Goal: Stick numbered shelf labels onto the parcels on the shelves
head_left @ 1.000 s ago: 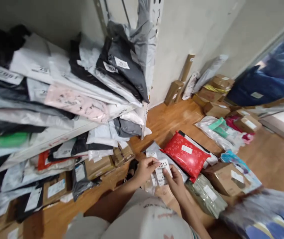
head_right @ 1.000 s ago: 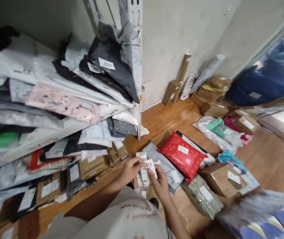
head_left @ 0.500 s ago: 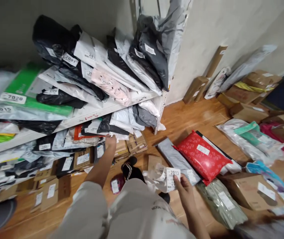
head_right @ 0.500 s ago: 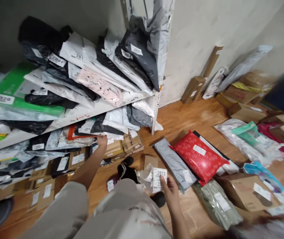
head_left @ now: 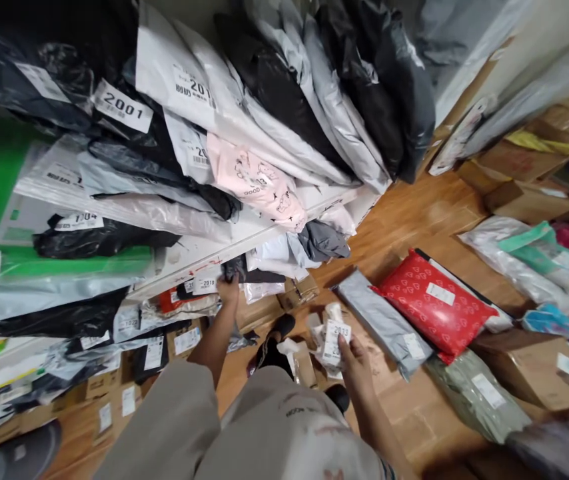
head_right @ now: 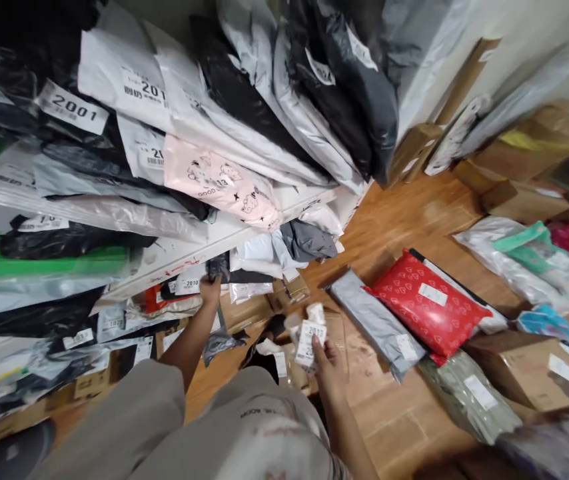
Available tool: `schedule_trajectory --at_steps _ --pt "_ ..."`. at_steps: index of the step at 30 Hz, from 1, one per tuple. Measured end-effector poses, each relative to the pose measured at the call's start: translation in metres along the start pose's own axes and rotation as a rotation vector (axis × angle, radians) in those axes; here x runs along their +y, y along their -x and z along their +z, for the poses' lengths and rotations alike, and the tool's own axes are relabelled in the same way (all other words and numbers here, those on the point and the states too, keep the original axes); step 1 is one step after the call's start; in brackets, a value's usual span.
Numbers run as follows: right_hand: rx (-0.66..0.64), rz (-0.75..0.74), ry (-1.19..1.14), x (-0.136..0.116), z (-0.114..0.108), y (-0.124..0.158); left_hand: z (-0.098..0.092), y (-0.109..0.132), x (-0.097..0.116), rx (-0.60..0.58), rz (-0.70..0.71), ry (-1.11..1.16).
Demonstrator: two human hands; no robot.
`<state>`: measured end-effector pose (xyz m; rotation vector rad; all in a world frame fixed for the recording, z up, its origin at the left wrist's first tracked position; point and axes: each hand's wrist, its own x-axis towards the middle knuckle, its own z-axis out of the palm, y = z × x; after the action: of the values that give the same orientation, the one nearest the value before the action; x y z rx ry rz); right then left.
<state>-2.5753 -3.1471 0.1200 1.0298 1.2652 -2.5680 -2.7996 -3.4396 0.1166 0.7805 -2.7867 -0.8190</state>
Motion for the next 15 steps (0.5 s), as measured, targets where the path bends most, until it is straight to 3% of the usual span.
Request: schedule_trajectory --at_steps 4,11,15 --pt "-0.106 0.068 0.052 0.014 0.013 0.009 0.006 -0.008 0.008 0.013 0.088 0.010" --pt "-0.080 -0.011 -0.017 0.029 0.006 0.024 0.051 0.037 0.060 -0.020 0.228 0.089" --pt "-0.057 0.005 0.023 0.031 0.014 0.041 0.046 0.038 0.050 -0.038 0.173 0.153"
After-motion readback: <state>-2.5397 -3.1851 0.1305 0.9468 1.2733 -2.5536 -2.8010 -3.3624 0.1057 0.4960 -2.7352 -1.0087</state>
